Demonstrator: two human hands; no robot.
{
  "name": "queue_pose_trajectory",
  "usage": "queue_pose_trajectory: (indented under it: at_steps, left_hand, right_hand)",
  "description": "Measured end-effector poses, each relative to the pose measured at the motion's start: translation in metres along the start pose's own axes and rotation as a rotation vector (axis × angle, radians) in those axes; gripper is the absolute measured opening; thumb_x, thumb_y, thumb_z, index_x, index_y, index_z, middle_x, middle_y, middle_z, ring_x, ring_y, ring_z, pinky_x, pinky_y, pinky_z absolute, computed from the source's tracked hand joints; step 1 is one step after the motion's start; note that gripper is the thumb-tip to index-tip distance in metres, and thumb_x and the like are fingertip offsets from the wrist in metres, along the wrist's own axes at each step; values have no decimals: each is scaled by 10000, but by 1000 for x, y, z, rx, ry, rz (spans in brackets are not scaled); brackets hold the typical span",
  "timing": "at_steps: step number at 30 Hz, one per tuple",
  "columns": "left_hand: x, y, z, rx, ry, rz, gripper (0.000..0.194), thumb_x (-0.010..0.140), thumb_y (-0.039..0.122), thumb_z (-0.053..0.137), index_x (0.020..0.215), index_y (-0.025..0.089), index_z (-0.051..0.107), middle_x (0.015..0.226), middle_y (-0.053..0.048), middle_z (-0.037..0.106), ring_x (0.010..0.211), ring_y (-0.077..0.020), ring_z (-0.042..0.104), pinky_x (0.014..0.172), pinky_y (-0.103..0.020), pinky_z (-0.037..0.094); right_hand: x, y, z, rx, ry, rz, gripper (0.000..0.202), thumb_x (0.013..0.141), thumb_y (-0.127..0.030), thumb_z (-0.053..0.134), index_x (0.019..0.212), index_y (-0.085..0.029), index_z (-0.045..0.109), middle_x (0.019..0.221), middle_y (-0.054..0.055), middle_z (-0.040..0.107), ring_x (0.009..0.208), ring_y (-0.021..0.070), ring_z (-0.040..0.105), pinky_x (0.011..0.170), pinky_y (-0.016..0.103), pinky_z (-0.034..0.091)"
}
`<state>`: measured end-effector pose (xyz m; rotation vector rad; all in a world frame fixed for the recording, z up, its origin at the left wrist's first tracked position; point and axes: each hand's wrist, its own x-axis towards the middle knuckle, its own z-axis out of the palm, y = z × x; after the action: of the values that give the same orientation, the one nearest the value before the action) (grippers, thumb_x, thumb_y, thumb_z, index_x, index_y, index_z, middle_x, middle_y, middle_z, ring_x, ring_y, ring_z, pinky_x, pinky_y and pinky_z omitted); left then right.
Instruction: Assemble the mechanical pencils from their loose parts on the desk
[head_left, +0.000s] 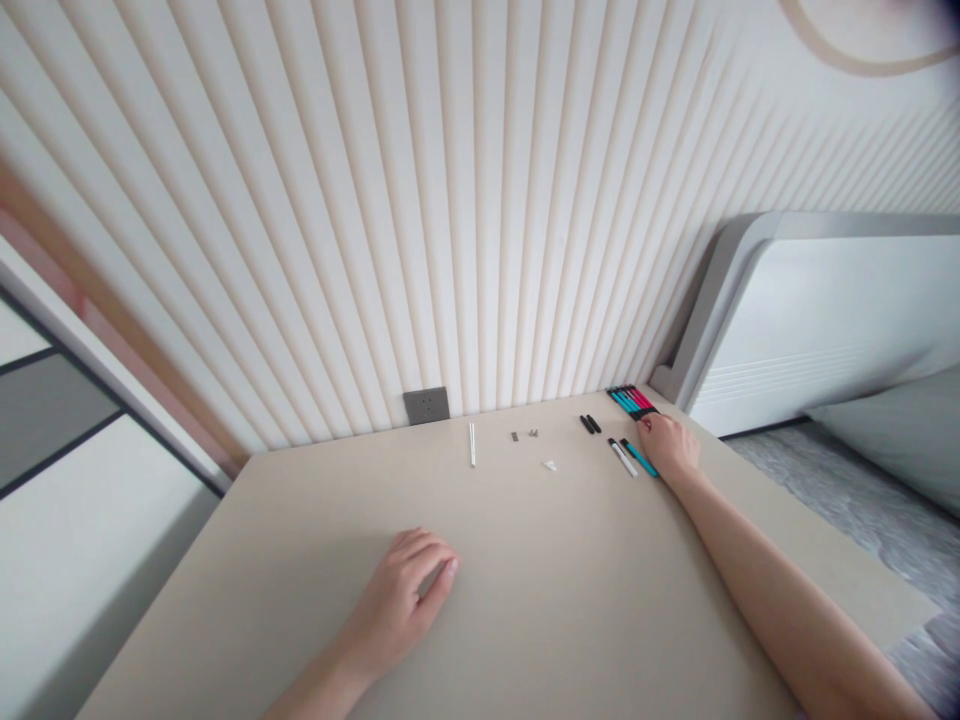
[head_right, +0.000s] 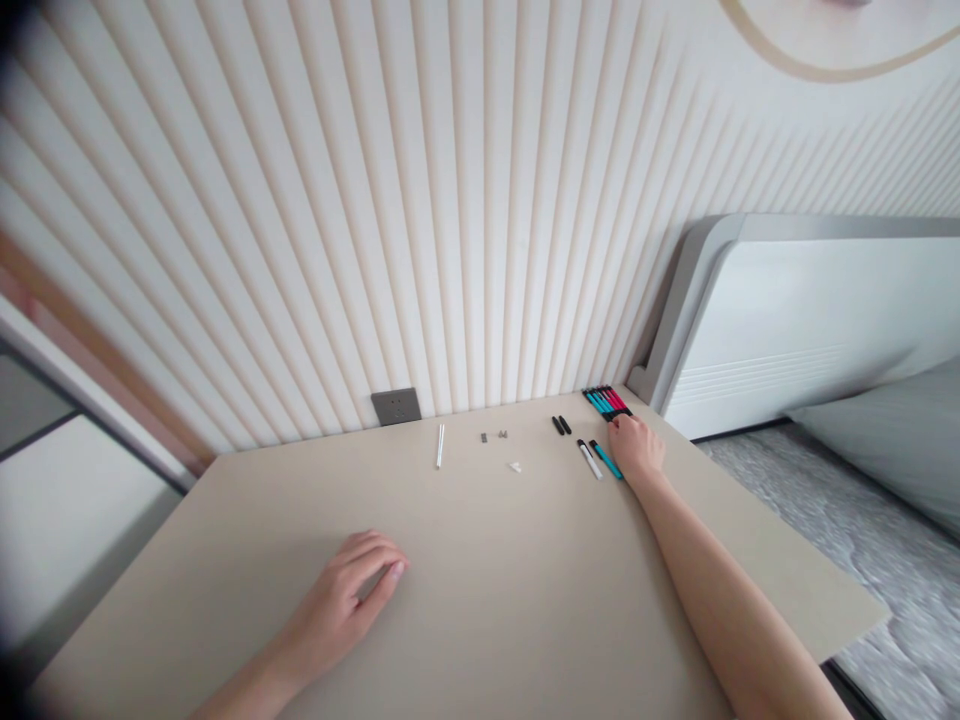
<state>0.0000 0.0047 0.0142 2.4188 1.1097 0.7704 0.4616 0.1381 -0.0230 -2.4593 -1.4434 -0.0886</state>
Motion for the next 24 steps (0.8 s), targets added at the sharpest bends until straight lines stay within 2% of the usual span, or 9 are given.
queue_pose_trajectory:
  at_steps: [7,14,24]
  left_hand:
    - [0,2,-2,2,4,3,180,968,201,455,846,203,588,814,-8,638,819,-164,575,845,-324,421]
    - [-1,1,-1,2,3,21,183,969,201,452,846,200,587,811,-9,633,813,-162,570,839,-328,421]
    - [1,2,-2,27,30,36,191,957,196,462,823,201,599,785,-5,638,794,-161,584,830,-321,435]
  right_hand:
    - [-6,1,-3,15,6,5,347,913,-391,443,1094,-247,701,1137,113,673,984,271,638,764,342,470]
    - [-21,14,-12,16,-16,19,349,897,-411,440,1068,-271,711,1067,102,698,950,281,646,739,350,472]
    - [-18,18,-14,22,-44,75,324,879,-373,463,1033,-258,724,1029,113,703,935,281,648,727,347,471]
